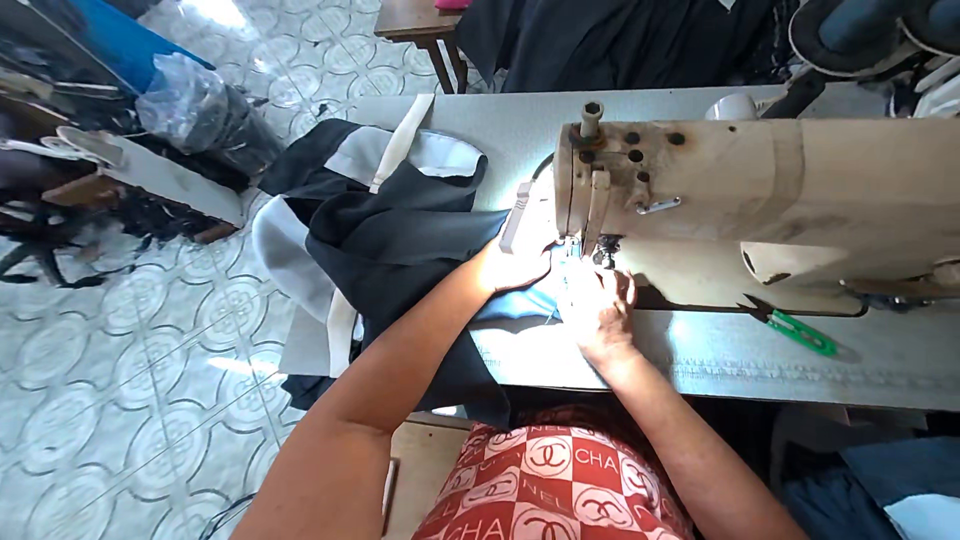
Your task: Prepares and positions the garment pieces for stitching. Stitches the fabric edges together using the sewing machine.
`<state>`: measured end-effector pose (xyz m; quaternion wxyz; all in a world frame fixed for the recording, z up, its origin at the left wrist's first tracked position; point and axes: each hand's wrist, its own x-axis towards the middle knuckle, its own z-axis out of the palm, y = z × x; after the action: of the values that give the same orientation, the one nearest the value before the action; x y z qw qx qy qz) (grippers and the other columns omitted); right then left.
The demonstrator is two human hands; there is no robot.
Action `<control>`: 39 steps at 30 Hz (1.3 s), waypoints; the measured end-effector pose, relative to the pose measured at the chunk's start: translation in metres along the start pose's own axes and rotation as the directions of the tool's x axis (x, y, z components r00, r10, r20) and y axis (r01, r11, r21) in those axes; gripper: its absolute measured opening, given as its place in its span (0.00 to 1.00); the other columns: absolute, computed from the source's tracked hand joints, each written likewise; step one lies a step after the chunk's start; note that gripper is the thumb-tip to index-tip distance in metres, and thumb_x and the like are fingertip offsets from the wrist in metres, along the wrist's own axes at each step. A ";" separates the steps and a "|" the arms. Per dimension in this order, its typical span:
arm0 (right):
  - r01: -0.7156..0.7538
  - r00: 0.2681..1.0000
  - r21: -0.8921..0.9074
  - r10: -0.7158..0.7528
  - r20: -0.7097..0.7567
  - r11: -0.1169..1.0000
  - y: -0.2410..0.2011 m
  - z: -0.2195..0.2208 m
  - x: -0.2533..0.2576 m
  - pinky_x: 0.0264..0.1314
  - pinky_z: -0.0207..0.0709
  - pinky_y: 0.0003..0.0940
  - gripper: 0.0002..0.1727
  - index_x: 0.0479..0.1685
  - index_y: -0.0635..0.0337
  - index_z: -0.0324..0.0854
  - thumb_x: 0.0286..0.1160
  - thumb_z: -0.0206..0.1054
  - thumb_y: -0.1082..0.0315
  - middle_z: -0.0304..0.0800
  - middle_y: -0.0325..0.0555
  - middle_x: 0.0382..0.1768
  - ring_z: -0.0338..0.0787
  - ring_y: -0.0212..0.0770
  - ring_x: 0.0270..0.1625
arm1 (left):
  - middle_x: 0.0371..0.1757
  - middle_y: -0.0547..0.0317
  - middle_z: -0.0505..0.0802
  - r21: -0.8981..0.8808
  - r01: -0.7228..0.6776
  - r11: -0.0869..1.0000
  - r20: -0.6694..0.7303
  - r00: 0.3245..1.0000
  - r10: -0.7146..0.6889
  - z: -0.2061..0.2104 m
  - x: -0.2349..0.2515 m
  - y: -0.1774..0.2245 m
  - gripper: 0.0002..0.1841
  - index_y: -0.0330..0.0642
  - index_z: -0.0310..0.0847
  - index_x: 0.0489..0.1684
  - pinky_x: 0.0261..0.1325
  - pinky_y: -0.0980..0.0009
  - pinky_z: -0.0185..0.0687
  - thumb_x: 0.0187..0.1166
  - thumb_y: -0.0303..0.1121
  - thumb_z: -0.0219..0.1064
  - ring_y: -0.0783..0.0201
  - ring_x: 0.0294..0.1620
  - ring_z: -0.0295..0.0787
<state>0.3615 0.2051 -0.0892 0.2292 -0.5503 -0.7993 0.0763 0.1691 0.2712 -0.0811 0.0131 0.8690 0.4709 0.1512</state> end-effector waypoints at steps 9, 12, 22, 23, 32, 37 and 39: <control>-0.024 0.999 -0.015 0.023 -0.040 1.000 0.000 0.005 -0.003 0.84 0.58 0.69 0.22 0.64 0.51 0.90 0.77 0.66 0.53 0.93 0.48 0.64 0.85 0.55 0.74 | 0.62 0.41 0.92 0.001 -0.011 1.000 0.030 0.999 0.011 0.001 0.002 -0.004 0.21 0.41 0.88 0.57 0.75 0.37 0.68 0.83 0.41 0.52 0.41 0.71 0.84; -0.025 0.999 -0.012 0.025 -0.031 1.000 0.000 0.004 -0.003 0.83 0.58 0.69 0.21 0.64 0.50 0.90 0.77 0.66 0.54 0.92 0.47 0.65 0.84 0.54 0.75 | 0.60 0.42 0.92 -0.014 0.006 1.000 0.053 0.999 -0.006 0.005 0.001 -0.007 0.20 0.41 0.89 0.56 0.75 0.38 0.69 0.84 0.42 0.52 0.42 0.70 0.85; 0.055 0.991 0.110 -0.041 -0.124 0.992 0.014 0.002 -0.004 0.75 0.74 0.55 0.20 0.64 0.53 0.90 0.83 0.62 0.55 0.92 0.46 0.64 0.86 0.51 0.70 | 0.65 0.50 0.91 -0.050 -0.026 0.998 -0.088 0.996 0.022 -0.021 -0.018 0.024 0.16 0.46 0.91 0.53 0.81 0.40 0.68 0.87 0.44 0.59 0.47 0.73 0.83; 0.041 0.990 0.169 -0.017 -0.141 0.985 0.016 -0.004 -0.008 0.75 0.76 0.51 0.19 0.60 0.56 0.91 0.84 0.60 0.58 0.93 0.47 0.62 0.87 0.49 0.68 | 0.60 0.53 0.93 -0.065 -0.036 0.997 -0.094 0.995 0.029 -0.028 -0.029 0.035 0.18 0.46 0.91 0.46 0.74 0.45 0.77 0.85 0.49 0.61 0.51 0.67 0.88; -0.086 0.993 0.170 0.098 -0.064 0.982 0.006 -0.020 -0.031 0.74 0.72 0.59 0.12 0.49 0.54 0.96 0.71 0.72 0.64 0.94 0.48 0.56 0.87 0.54 0.67 | 0.43 0.54 0.95 -0.353 0.196 0.915 -0.143 0.955 -0.260 -0.023 -0.068 0.058 0.09 0.41 0.94 0.35 0.61 0.55 0.85 0.77 0.36 0.71 0.57 0.51 0.91; -0.139 0.985 0.274 0.161 -0.060 0.952 -0.005 -0.014 -0.001 0.70 0.75 0.63 0.21 0.53 0.66 0.92 0.63 0.81 0.62 0.95 0.56 0.54 0.91 0.56 0.61 | 0.45 0.58 0.94 -0.539 0.236 0.809 -0.118 0.930 -0.349 -0.039 -0.060 0.056 0.08 0.42 0.92 0.34 0.61 0.63 0.84 0.75 0.37 0.75 0.65 0.53 0.89; -0.149 0.982 0.329 0.180 -0.064 0.932 -0.005 -0.014 0.006 0.68 0.74 0.67 0.19 0.52 0.66 0.91 0.63 0.81 0.65 0.95 0.57 0.49 0.92 0.59 0.58 | 0.47 0.56 0.94 -0.558 0.223 0.800 -0.115 0.933 -0.340 -0.042 -0.058 0.057 0.07 0.40 0.92 0.34 0.62 0.64 0.85 0.74 0.35 0.76 0.65 0.55 0.89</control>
<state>0.3622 0.2066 -0.0739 0.3459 -0.5734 -0.7154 0.1992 0.1743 0.1868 -0.0467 0.2281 0.7295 0.5328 0.3634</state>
